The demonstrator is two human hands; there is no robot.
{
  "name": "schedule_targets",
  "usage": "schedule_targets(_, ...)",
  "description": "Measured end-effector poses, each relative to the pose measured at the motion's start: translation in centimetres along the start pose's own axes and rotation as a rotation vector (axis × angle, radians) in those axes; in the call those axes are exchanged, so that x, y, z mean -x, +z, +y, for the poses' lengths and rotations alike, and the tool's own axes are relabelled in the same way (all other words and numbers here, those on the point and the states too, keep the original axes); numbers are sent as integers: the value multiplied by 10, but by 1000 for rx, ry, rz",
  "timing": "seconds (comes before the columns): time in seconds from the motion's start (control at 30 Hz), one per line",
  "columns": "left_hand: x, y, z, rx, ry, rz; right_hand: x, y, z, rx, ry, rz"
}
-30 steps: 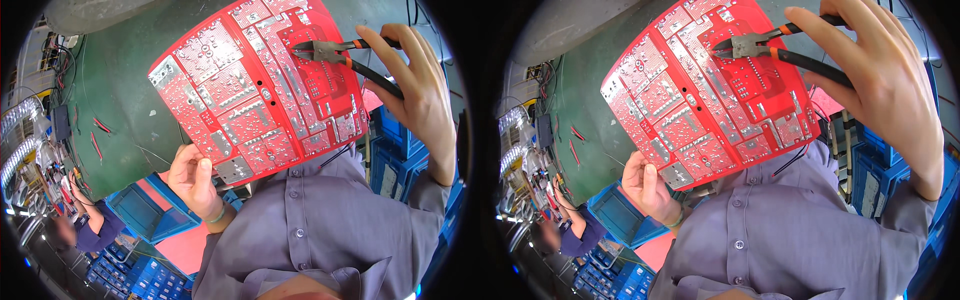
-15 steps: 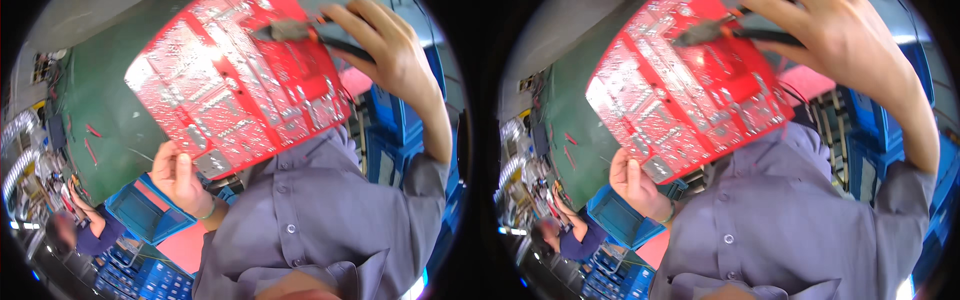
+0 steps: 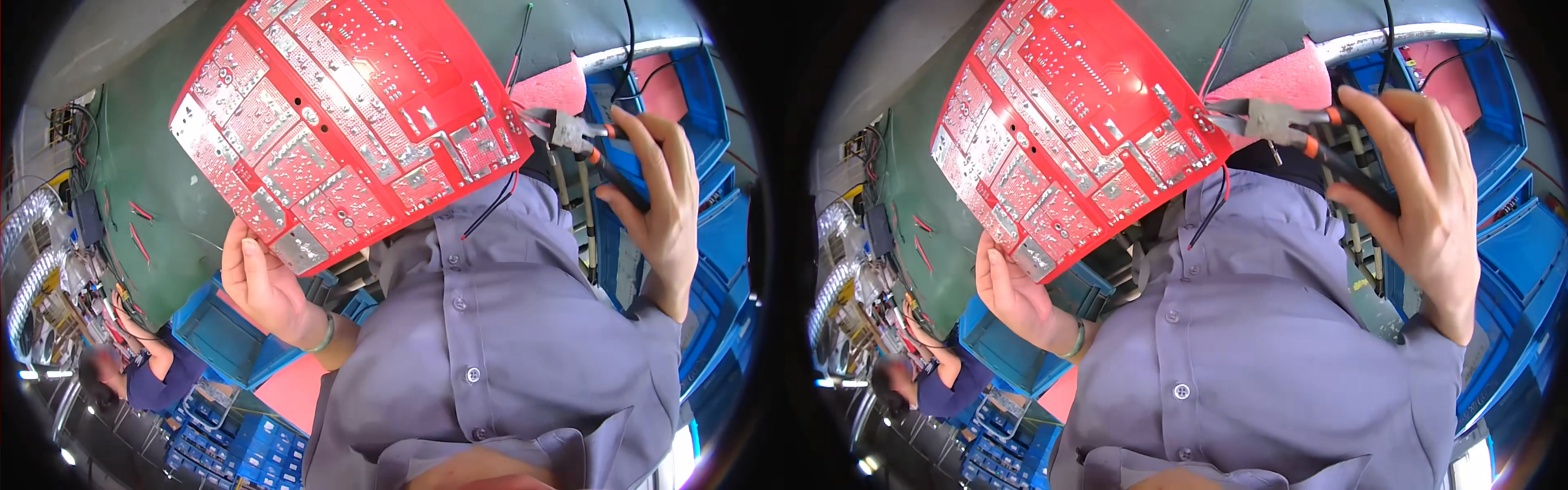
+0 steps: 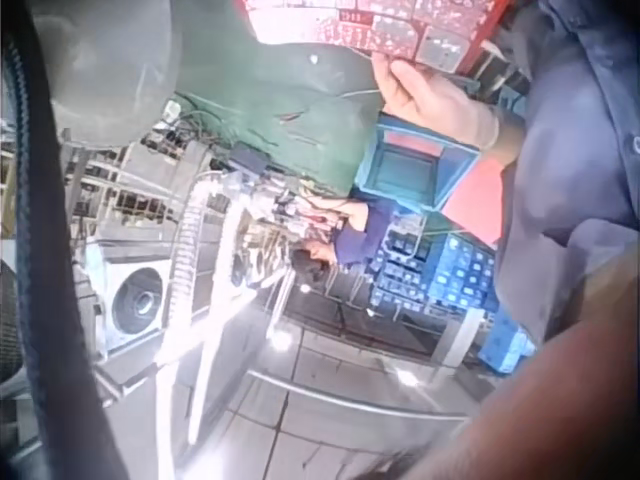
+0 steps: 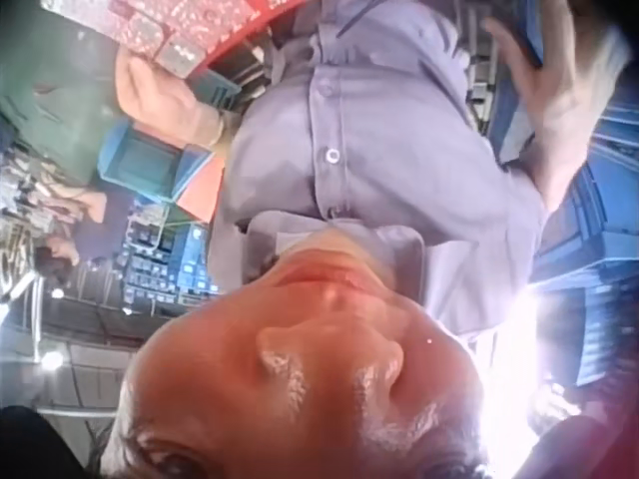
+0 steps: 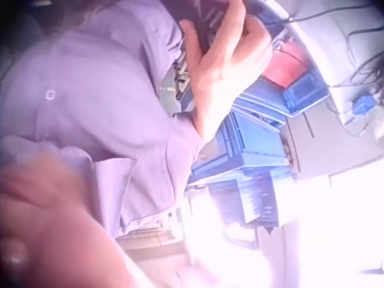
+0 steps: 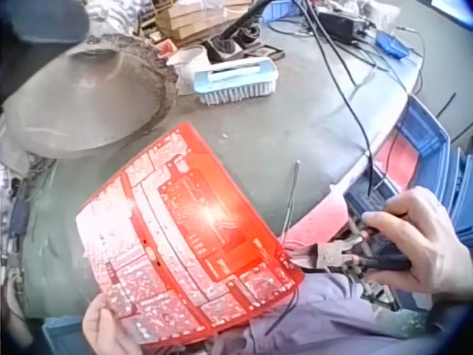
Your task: The recorder is performing assembly work on a large red printed circuit board (PCB), involving soldering, trimming leads with nippers, and cleaning with a brush.
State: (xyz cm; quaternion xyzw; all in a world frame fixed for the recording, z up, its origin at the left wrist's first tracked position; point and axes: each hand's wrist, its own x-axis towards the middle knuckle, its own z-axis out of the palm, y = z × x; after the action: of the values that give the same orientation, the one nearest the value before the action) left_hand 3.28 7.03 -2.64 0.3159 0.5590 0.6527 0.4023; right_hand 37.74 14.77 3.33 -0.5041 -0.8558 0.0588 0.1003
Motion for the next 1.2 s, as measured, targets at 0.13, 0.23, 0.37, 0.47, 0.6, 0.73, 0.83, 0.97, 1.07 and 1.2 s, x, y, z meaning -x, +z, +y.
schedule_targets(0.13,4,2,-2,25,-21,-7,13,3,-4,21,45,12)
schedule_targets(0.23,10,1,-2,19,-10,-42,15,3,-1,16,37,41)
schedule_targets(0.37,10,1,-1,86,-54,-78,6,11,4,-137,16,122)
schedule_targets(0.47,8,3,-4,130,-71,-64,-3,28,-2,-1211,389,-58)
schedule_targets(0.6,11,10,-8,215,-105,68,-17,44,-20,-1591,304,-115)
schedule_targets(0.73,9,24,-13,119,14,166,-28,41,-15,-1638,317,-126)
schedule_targets(0.83,16,37,-15,130,127,262,-51,34,-7,-1597,219,-200)
schedule_targets(0.97,29,58,-25,157,208,417,-85,30,-8,-1532,129,-252)
schedule_targets(1.07,32,62,-31,100,241,501,-100,25,-13,-1400,132,-340)
schedule_targets(1.2,47,72,-37,127,278,582,-78,21,2,-1221,155,-110)
